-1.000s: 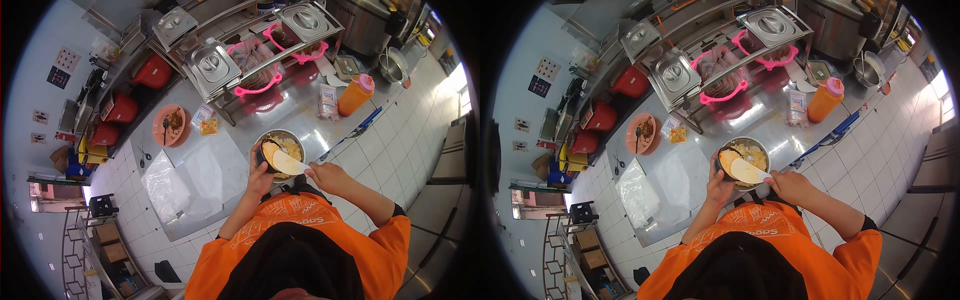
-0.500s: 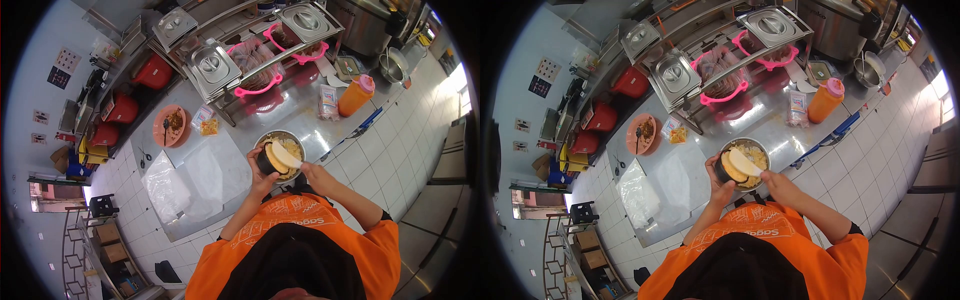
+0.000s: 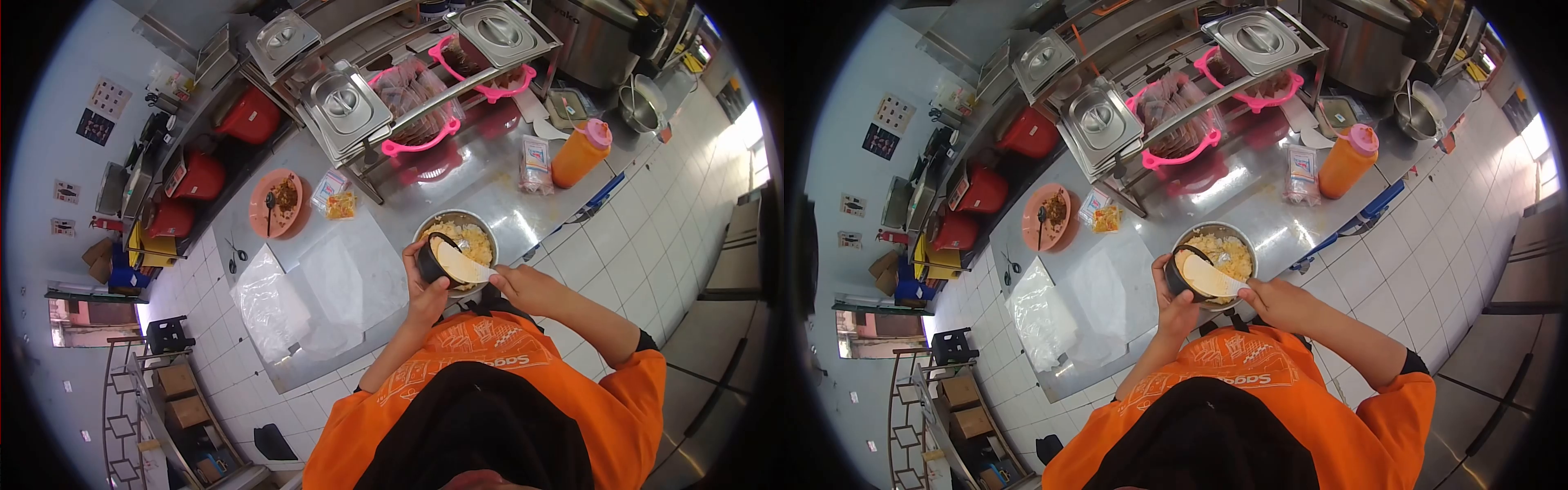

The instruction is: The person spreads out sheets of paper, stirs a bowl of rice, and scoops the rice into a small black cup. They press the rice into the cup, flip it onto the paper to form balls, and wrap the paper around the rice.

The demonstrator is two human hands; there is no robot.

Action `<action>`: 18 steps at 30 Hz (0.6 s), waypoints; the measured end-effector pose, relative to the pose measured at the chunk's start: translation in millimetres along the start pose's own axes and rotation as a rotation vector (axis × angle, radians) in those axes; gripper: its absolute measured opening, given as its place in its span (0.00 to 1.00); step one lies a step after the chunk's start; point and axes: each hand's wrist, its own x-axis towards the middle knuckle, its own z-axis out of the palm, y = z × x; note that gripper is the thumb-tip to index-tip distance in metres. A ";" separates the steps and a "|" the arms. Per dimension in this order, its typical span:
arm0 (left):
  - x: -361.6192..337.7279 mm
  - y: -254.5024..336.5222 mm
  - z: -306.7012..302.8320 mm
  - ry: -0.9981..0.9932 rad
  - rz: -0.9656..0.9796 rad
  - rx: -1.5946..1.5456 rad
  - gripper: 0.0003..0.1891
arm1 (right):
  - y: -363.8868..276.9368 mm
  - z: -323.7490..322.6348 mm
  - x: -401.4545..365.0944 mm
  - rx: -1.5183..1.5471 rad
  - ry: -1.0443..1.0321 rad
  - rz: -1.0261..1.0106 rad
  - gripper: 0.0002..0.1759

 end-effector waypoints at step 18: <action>20.9 38.4 -0.4 -0.031 0.103 -0.092 0.40 | 37.0 -5.1 2.2 0.042 0.129 0.020 0.26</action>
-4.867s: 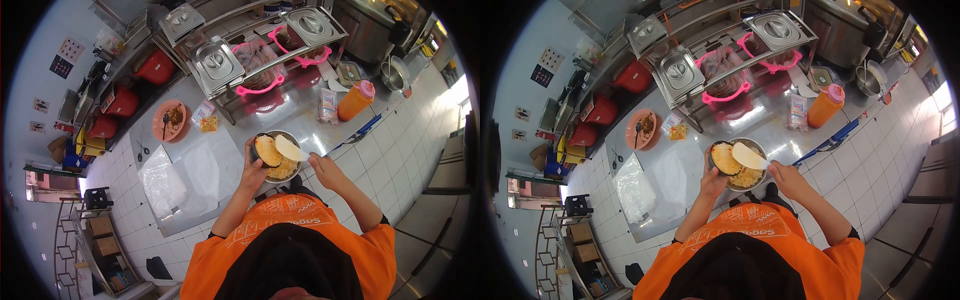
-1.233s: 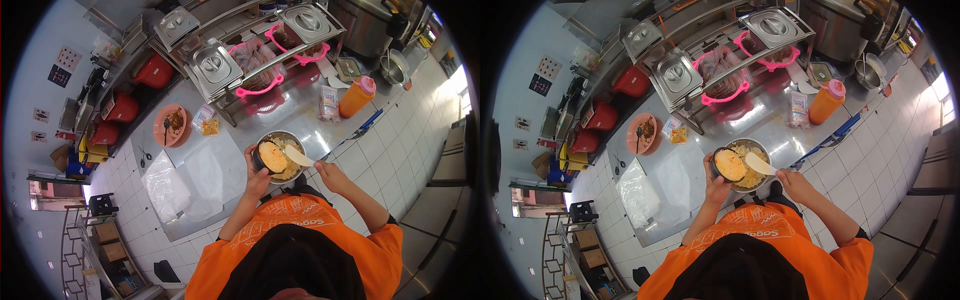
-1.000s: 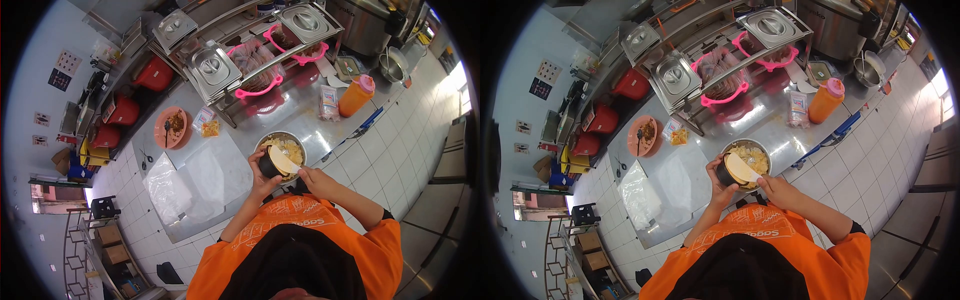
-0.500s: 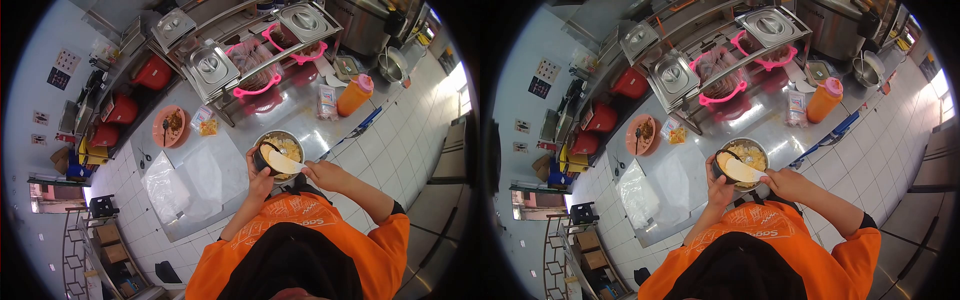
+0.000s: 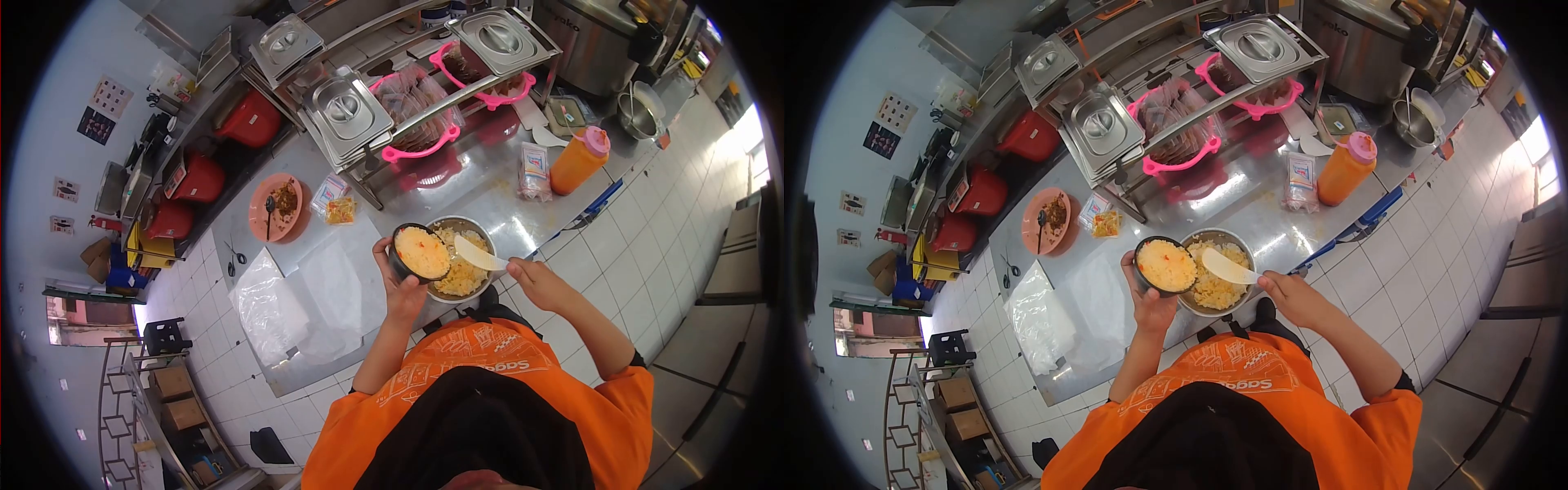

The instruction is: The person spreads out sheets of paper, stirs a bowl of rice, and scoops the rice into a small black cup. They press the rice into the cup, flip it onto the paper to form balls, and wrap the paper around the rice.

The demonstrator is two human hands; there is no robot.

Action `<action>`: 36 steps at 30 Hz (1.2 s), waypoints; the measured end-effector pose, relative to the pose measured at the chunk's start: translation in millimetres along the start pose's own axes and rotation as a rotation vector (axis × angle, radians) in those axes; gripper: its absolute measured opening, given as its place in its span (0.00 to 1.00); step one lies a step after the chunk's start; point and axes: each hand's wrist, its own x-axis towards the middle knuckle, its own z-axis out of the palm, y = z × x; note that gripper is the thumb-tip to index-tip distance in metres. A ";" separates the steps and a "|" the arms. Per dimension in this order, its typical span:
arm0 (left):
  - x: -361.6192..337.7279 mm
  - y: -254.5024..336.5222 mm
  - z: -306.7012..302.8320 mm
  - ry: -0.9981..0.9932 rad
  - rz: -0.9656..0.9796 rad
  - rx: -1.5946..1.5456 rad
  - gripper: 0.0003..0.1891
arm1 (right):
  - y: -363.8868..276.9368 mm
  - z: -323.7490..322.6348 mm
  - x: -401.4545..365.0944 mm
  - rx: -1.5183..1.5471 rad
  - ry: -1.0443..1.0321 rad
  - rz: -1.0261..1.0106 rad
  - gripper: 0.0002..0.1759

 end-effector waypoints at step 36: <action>-9.4 -25.0 -5.0 0.178 -0.223 -0.249 0.27 | 1.5 17.7 -6.6 -0.096 0.231 -0.026 0.20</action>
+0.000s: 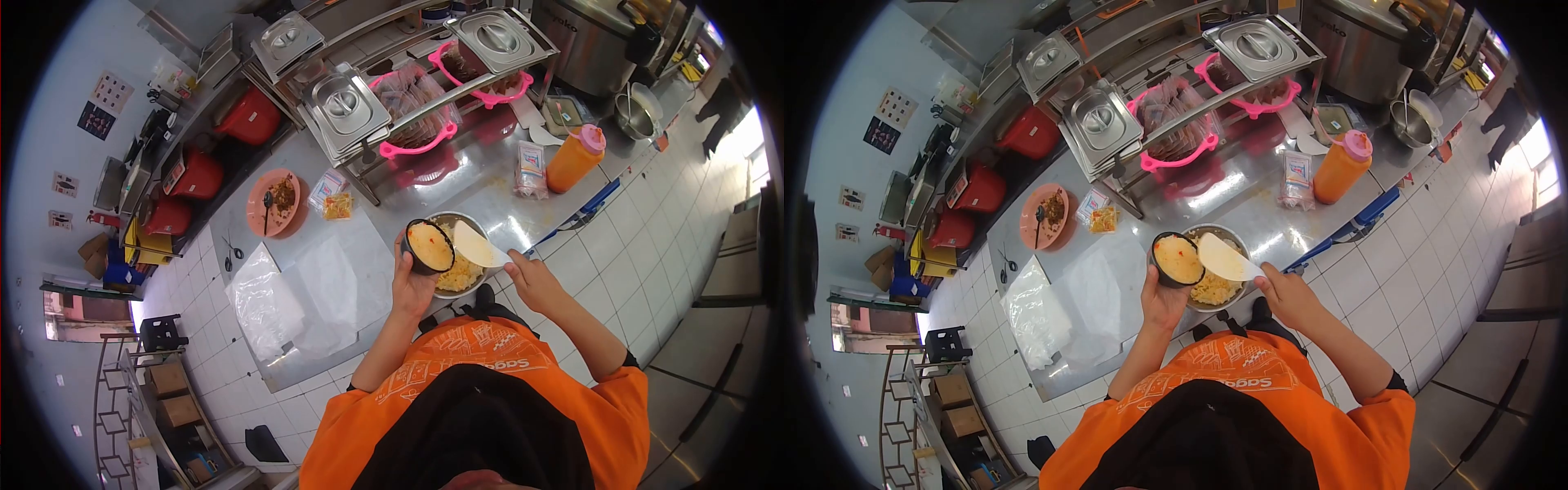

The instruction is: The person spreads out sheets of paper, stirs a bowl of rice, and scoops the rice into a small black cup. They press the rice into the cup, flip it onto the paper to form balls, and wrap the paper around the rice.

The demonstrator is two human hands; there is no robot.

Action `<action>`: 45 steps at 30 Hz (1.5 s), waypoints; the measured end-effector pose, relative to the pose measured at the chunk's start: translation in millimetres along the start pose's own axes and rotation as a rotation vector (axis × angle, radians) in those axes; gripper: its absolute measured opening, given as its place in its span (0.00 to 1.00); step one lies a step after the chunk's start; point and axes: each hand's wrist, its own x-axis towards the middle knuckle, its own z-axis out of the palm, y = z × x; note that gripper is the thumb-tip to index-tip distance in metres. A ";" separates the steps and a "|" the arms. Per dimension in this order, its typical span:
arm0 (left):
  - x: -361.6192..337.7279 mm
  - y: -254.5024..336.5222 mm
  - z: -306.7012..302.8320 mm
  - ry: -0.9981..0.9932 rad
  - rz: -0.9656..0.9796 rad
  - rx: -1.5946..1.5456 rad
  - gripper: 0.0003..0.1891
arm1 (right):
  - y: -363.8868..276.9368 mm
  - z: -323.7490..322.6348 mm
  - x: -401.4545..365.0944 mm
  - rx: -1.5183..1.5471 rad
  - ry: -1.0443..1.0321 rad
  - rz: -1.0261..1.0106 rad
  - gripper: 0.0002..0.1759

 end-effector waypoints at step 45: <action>-6.9 124.5 -134.1 0.447 0.308 1.994 0.30 | 11.4 43.6 26.3 -0.511 0.072 0.123 0.23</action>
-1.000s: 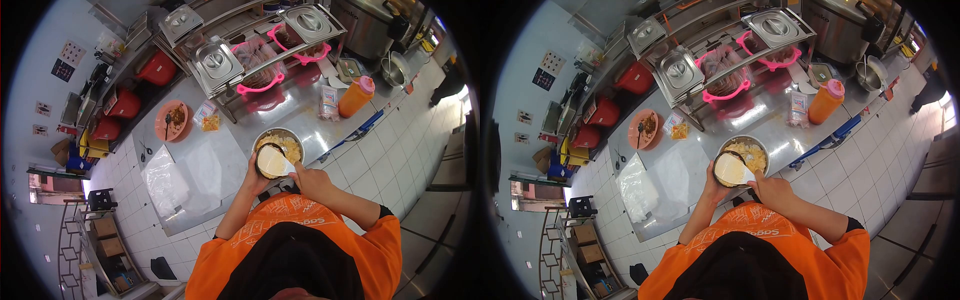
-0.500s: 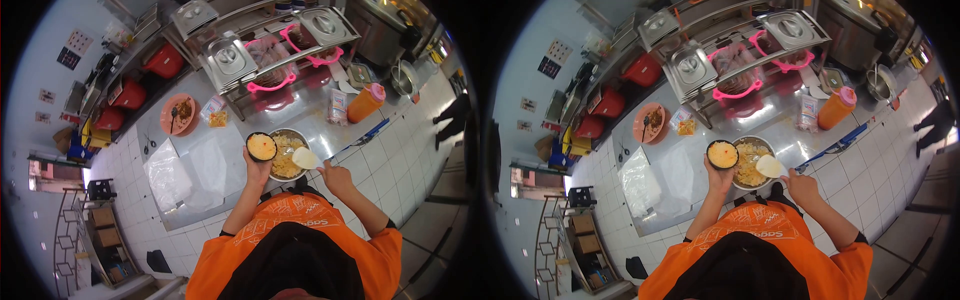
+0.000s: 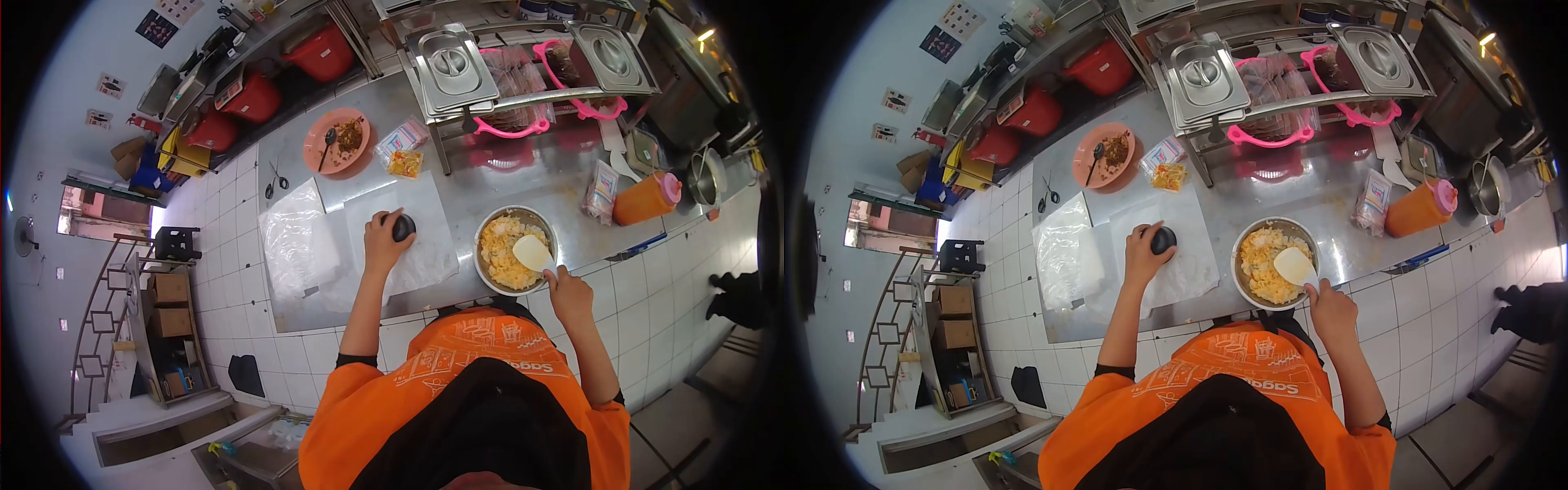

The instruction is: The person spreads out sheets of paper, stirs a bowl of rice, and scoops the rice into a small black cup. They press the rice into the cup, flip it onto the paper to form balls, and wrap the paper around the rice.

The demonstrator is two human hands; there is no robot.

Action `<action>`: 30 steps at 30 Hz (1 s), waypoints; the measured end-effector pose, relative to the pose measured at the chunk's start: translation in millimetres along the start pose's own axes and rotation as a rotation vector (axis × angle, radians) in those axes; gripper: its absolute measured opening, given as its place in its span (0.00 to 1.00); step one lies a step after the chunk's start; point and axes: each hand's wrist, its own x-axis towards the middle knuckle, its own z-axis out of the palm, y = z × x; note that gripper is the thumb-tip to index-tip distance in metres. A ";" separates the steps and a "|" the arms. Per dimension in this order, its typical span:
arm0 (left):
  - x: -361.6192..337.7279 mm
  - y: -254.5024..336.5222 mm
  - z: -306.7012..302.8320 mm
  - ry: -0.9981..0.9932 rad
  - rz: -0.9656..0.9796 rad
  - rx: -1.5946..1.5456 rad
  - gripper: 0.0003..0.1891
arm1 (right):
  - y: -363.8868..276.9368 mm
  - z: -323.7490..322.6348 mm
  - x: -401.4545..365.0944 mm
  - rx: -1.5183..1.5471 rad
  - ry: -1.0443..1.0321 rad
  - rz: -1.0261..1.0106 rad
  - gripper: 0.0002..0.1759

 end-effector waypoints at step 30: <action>-27.5 115.9 120.6 0.237 -0.075 -1.216 0.38 | -31.5 -60.9 35.9 -0.261 0.022 -0.140 0.09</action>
